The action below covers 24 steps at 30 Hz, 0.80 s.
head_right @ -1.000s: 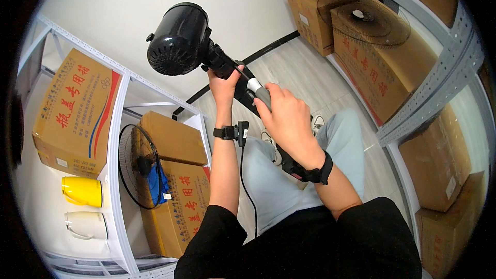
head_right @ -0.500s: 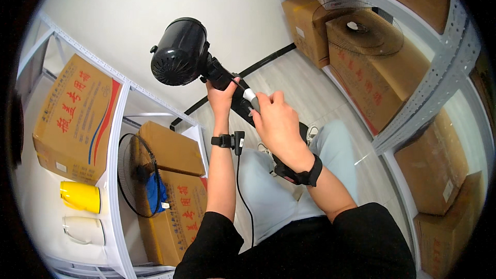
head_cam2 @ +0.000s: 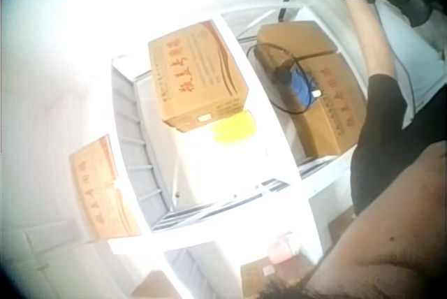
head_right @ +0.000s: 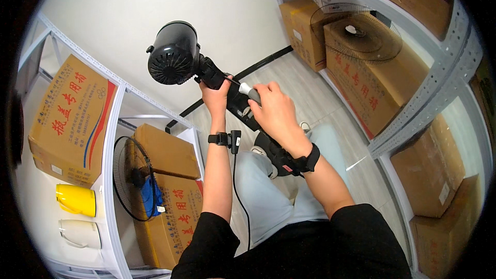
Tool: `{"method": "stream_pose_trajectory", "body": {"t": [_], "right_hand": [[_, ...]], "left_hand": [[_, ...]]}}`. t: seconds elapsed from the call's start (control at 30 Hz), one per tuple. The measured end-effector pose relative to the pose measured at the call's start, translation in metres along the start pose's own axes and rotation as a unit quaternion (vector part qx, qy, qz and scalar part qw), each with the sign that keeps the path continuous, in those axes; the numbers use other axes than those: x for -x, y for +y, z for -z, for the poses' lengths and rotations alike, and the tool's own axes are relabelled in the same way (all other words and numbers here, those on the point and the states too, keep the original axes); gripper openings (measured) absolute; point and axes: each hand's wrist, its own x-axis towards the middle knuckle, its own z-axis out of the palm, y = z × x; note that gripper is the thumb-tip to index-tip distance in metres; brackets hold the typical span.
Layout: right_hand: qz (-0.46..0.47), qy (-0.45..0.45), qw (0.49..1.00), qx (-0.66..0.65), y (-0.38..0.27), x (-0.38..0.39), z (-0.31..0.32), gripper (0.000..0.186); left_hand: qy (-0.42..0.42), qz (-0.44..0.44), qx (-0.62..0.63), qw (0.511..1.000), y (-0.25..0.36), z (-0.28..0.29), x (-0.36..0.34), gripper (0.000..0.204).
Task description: The person sits on the floor and uses a screwdriver to tighten screws on the neck of a standing fan. They repeatedly adjust the fan's angle and reposition the tool to access different screws on the fan's joint.
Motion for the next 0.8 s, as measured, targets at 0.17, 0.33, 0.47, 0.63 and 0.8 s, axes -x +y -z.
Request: {"method": "stream_pose_trajectory", "body": {"t": [0.17, 0.33, 0.47, 0.63, 0.8], "right_hand": [[-0.007, 0.006, 1.000, -0.025, -0.001, 0.001, 0.007, 0.029], [-0.007, 0.025, 0.998, -0.059, 0.008, 0.010, 0.020, 0.030], [-0.041, 0.057, 0.990, -0.126, 0.032, 0.025, 0.022, 0.034], [-0.286, -0.059, 0.901, -0.322, 0.105, 0.064, -0.010, 0.037], [-0.424, -0.084, 0.786, -0.442, 0.165, 0.117, -0.057, 0.038]], "left_hand": [[0.007, -0.014, 0.020, 1.000, -0.007, -0.002, 0.001, 0.061], [-0.007, 0.004, -0.009, 1.000, -0.005, 0.000, 0.006, 0.069], [0.014, -0.083, 0.039, 0.996, -0.038, 0.003, 0.020, 0.080], [-0.044, -0.010, 0.091, 0.995, -0.089, -0.002, 0.068, 0.102], [-0.104, 0.290, 0.099, 0.946, -0.161, -0.001, 0.130, 0.095]]}}
